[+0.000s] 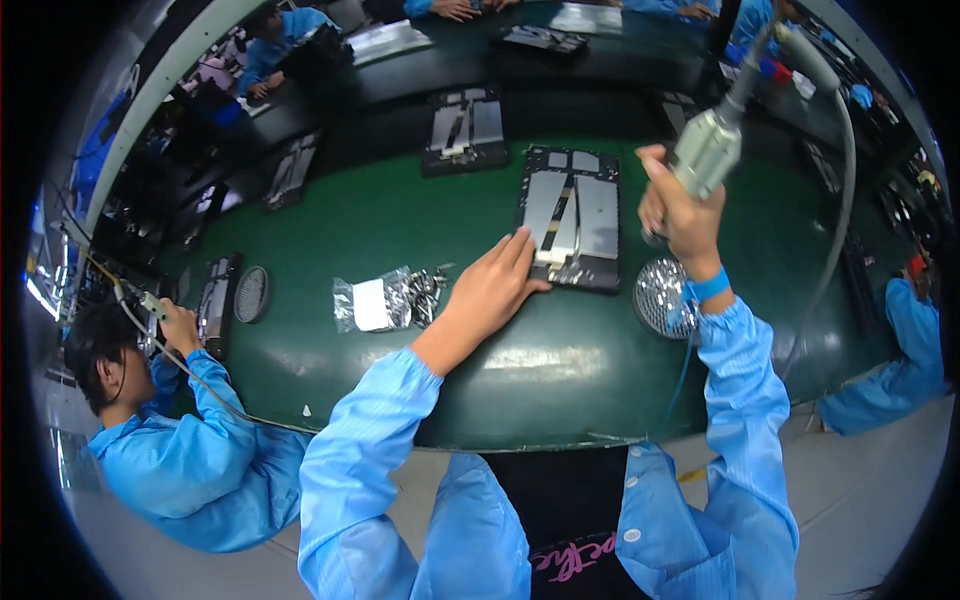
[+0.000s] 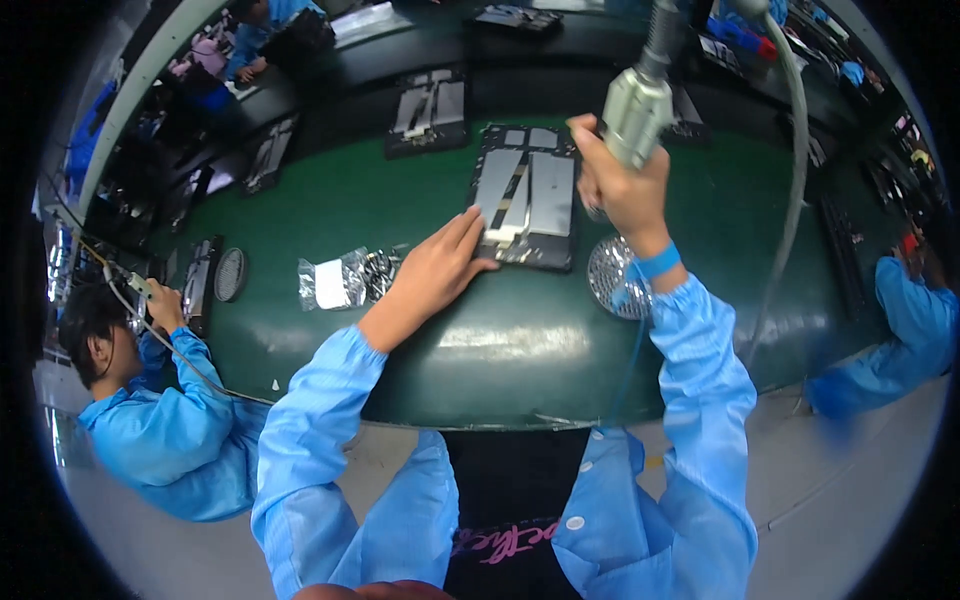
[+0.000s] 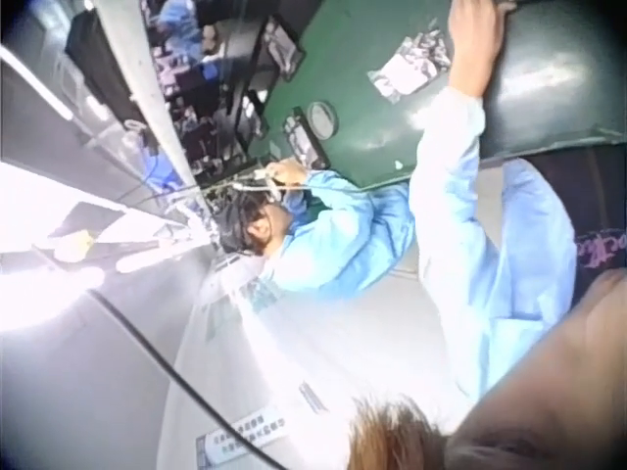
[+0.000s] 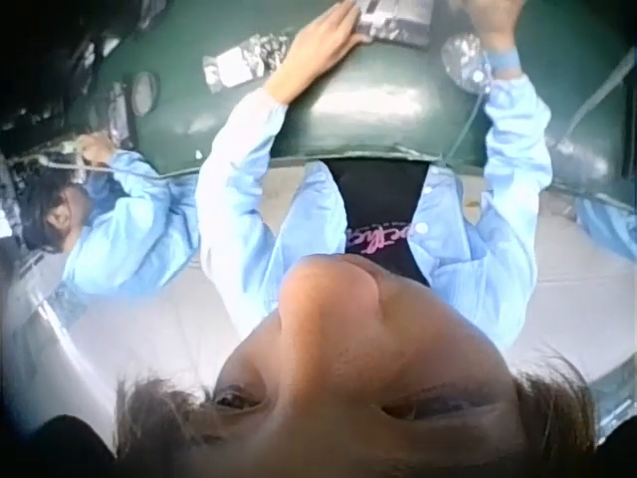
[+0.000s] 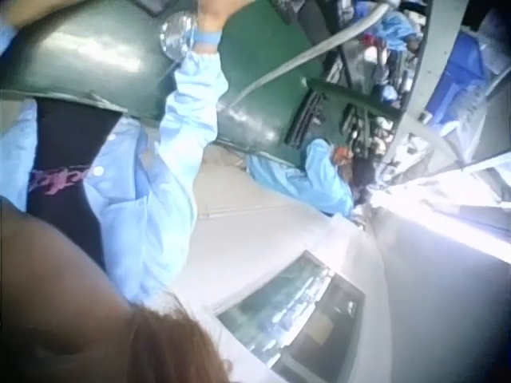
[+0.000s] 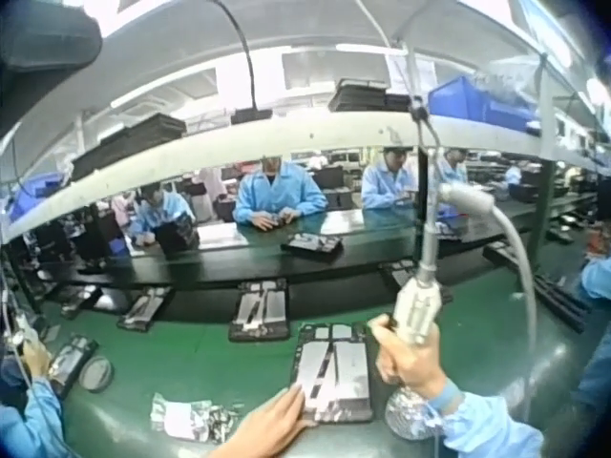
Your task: The person assembles electronic components by driving screws into a screen module and a tablet chassis using an electric screwdriver.
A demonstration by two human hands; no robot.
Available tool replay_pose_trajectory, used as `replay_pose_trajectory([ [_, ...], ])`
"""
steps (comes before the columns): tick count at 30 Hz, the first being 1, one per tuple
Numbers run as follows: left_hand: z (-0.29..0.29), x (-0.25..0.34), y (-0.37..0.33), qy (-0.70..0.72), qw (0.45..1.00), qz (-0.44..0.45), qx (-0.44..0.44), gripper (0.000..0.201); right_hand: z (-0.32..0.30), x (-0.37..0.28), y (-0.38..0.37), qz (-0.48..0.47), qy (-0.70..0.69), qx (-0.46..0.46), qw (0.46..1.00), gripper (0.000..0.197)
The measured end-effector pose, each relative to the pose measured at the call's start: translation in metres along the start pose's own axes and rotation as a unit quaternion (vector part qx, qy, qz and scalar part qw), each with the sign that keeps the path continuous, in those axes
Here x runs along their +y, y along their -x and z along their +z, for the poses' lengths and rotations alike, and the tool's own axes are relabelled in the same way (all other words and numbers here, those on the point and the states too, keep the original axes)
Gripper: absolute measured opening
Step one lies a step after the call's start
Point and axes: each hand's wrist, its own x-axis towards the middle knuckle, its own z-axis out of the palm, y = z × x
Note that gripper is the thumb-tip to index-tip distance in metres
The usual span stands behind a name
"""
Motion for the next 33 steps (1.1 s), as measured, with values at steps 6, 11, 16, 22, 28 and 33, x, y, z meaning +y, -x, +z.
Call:
replay_pose_trajectory([
  [6, 0.053, -0.079, -0.097, -0.072, 0.996, -0.004, 0.062, 0.058, -0.035, 0.002, 0.009, 0.041, -0.043, 0.079, 0.995, 0.012],
  [11, 0.079, -0.124, -0.136, -0.114, 0.988, -0.067, 0.075, 0.067, -0.080, 0.013, 0.011, 0.038, -0.048, 0.093, 0.994, 0.014],
  [16, 0.020, -0.163, -0.168, -0.110, 0.939, -0.305, 0.116, 0.066, -0.096, 0.007, 0.022, -0.008, 0.055, 0.048, 0.997, 0.016],
  [22, 0.016, -0.288, -0.102, 0.040, 0.830, -0.548, -0.095, 0.100, -0.080, 0.007, 0.021, 0.023, 0.013, 0.052, 0.998, 0.014],
  [28, -0.008, -0.281, -0.101, 0.346, 0.758, -0.549, 0.065, 0.080, -0.068, 0.004, 0.023, 0.013, 0.016, 0.027, 0.999, 0.014],
  [33, -0.056, -0.203, -0.099, 0.409, 0.805, -0.401, 0.153, 0.053, -0.068, 0.001, 0.021, 0.007, 0.030, 0.030, 0.999, 0.015],
])
